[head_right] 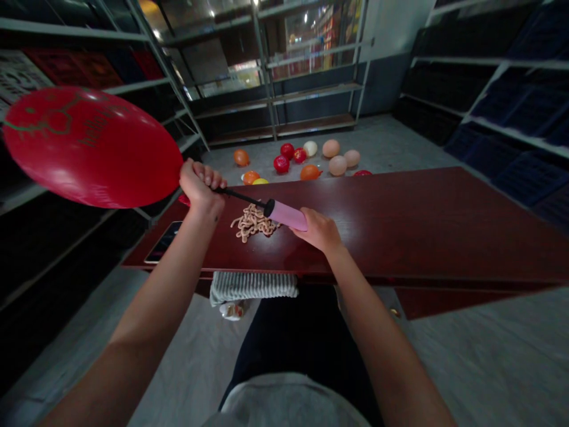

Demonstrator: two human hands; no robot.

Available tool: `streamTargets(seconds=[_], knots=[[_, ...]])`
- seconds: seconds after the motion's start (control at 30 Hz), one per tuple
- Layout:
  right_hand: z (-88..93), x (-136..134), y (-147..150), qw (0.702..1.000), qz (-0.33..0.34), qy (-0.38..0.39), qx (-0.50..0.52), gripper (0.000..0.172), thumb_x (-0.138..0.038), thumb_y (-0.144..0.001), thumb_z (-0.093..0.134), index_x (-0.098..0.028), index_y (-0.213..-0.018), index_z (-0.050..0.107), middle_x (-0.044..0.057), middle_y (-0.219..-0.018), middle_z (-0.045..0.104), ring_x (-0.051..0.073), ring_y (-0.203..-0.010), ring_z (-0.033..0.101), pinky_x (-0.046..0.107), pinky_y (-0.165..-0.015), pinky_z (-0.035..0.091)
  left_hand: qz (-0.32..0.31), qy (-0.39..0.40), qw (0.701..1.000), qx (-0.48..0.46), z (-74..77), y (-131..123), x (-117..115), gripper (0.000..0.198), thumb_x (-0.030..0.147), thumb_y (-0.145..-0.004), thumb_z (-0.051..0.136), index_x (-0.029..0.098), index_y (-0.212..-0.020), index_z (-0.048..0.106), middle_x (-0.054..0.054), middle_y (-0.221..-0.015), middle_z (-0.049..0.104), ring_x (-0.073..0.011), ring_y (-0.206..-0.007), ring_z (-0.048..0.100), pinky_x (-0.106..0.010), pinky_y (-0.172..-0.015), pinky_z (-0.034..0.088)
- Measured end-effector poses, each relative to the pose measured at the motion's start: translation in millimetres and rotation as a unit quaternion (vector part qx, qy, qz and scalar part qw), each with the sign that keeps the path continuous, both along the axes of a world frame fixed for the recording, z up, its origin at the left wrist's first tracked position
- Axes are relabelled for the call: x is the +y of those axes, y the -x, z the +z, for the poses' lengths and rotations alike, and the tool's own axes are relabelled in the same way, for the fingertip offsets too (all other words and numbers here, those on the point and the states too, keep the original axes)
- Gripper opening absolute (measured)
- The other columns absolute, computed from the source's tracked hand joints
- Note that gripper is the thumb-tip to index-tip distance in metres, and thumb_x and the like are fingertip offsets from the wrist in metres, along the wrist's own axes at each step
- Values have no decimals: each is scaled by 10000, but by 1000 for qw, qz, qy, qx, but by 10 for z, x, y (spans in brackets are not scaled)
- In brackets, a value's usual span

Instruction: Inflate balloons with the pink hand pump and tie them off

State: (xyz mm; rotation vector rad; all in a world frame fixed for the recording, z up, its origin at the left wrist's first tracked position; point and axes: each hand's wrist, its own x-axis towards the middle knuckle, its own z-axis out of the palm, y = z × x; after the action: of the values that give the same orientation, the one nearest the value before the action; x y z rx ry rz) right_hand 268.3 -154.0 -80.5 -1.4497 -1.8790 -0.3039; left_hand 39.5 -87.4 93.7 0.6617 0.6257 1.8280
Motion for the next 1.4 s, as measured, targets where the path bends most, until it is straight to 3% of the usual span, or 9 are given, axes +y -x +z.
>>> streamTargets(seconds=[0.1,0.2,0.4,0.57,0.67,0.77,0.97,1.13,1.4], knots=[[-37,28,2,1000,10,-16,-9,442,-490,-811,671,-164,-1105,616,98,-946,732,235,-828,704,333,-700,512,14,-2,1000,5,148,223,-69,508,334,-999,413,203,-548,219,52,-421,199,-84,-321,210,-238,-357,228],[-64,54,6,1000,6,-19,-17,460,-509,-812,666,-159,-1105,618,104,-942,731,238,-826,705,334,-706,512,16,-19,1000,16,278,259,-163,506,334,-1018,379,202,-562,202,55,-423,181,-82,-321,199,-239,-363,211],[-77,56,-50,999,-39,-11,8,440,-528,-826,624,-164,-1073,603,102,-885,728,245,-749,699,334,-639,492,13,-95,995,24,405,-144,-161,483,314,-1041,326,215,-596,167,63,-414,153,-84,-326,159,-254,-366,165],[-78,66,-83,998,-58,-6,33,442,-543,-823,603,-178,-1071,582,92,-858,724,237,-717,693,331,-623,491,-8,-79,996,27,473,-511,-2,488,381,-1036,399,221,-626,187,66,-463,160,-72,-340,165,-245,-381,166],[-85,80,-82,996,-66,-1,52,439,-551,-828,596,-179,-1060,574,89,-835,722,235,-706,693,329,-614,493,-29,-95,994,51,402,-747,72,510,353,-1031,407,221,-581,206,54,-438,171,-83,-322,179,-258,-367,153],[-84,87,-76,995,-73,7,64,434,-560,-835,591,-180,-1044,569,90,-822,722,239,-705,695,323,-604,489,-47,-98,992,66,211,-1005,113,525,288,-1031,369,227,-534,210,47,-400,172,-93,-300,184,-271,-355,137],[-60,95,-65,992,-96,31,79,447,-570,-836,593,-183,-1057,572,101,-846,735,258,-728,703,328,-612,486,-78,13,996,39,-198,-1341,136,485,419,-981,507,209,-600,293,55,-494,222,-79,-345,255,-231,-378,191],[-44,86,-60,994,-79,36,73,452,-570,-839,594,-183,-1073,573,94,-889,735,258,-770,707,330,-644,491,-72,58,996,17,-269,-1243,139,473,459,-938,568,207,-622,323,58,-511,233,-80,-341,276,-220,-369,216],[-51,69,-34,999,-42,13,21,455,-540,-838,628,-182,-1117,599,89,-965,738,244,-829,711,311,-680,498,-61,36,997,-5,-155,-724,130,447,324,-999,392,212,-590,249,79,-432,183,-72,-289,206,-216,-336,188]])
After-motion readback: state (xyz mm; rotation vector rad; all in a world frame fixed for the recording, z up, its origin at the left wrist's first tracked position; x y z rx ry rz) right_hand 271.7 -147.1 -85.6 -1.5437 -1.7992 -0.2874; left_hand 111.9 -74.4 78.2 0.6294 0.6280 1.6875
